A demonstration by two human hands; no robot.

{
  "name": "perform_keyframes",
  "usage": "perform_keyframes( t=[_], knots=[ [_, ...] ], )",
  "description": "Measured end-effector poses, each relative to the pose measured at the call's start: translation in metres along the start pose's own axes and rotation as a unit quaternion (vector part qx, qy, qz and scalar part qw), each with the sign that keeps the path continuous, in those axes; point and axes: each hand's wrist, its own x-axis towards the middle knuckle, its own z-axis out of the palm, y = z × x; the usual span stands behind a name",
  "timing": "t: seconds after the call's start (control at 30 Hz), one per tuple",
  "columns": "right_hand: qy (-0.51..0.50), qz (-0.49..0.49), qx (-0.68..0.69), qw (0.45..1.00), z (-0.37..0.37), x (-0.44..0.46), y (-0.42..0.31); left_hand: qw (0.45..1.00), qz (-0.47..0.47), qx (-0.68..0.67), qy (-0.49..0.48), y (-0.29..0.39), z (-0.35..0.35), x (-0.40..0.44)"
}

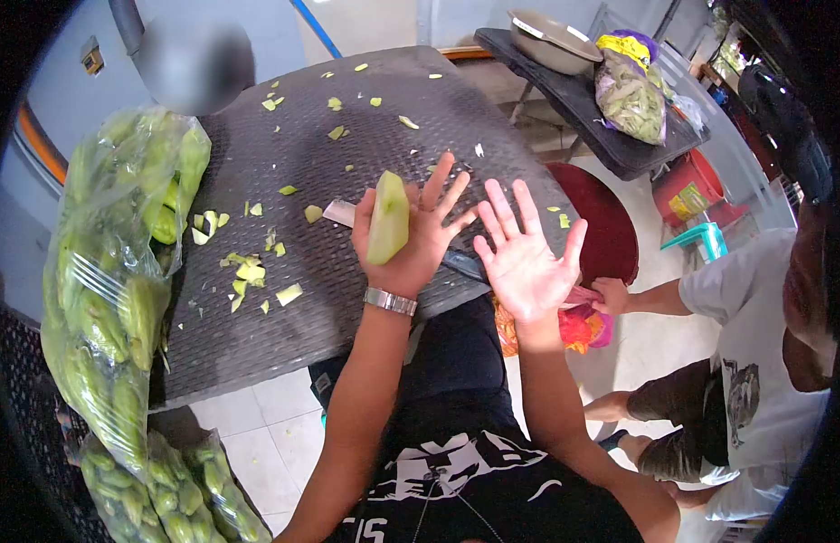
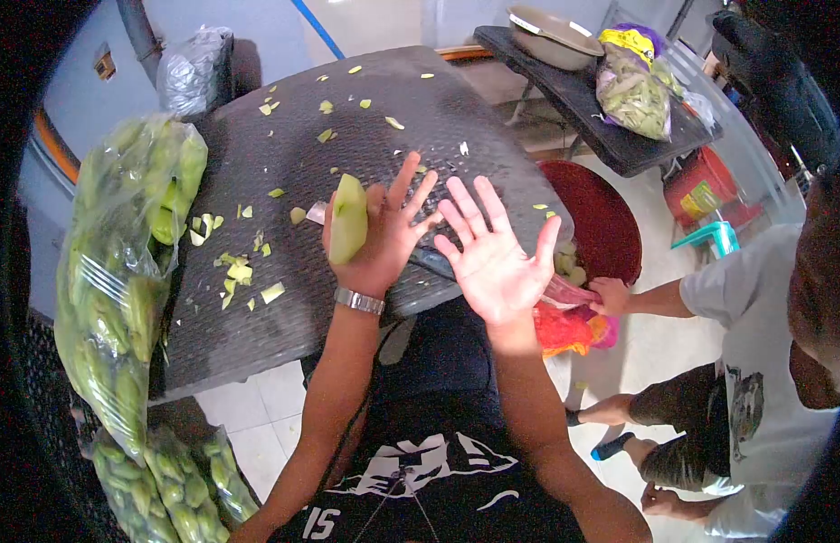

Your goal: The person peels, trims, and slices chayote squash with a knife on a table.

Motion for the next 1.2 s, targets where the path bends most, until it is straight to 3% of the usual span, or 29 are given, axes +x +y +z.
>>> perform_keyframes(
  t=[0.23, 0.33, 0.43, 0.53, 0.87, 1.1, 1.2],
  knots=[
    [0.013, -0.014, -0.049, 0.999, -0.010, 0.002, -0.001, 1.000, 0.001, -0.008, 0.018, 0.001, 0.002, -0.005],
    [0.015, -0.017, -0.066, 0.998, -0.014, 0.001, -0.006, 0.993, -0.037, -0.016, 0.110, 0.011, 0.013, -0.012],
    [0.028, -0.026, -0.084, 0.996, -0.011, -0.002, -0.008, 0.960, -0.055, 0.167, 0.216, 0.033, 0.013, -0.017],
    [0.044, -0.030, -0.098, 0.994, -0.013, -0.005, -0.007, 0.930, -0.008, 0.247, 0.274, 0.034, 0.021, -0.014],
    [0.062, -0.080, -0.162, 0.982, -0.046, -0.005, -0.012, 0.956, -0.039, 0.172, 0.236, 0.038, 0.024, -0.027],
    [0.173, -0.073, -0.171, 0.967, -0.042, -0.007, -0.013, 0.954, -0.037, 0.179, 0.239, 0.035, 0.031, -0.032],
    [0.160, -0.064, -0.200, 0.964, -0.039, -0.009, -0.015, 0.951, -0.038, 0.183, 0.247, 0.034, 0.031, -0.034]
  ],
)
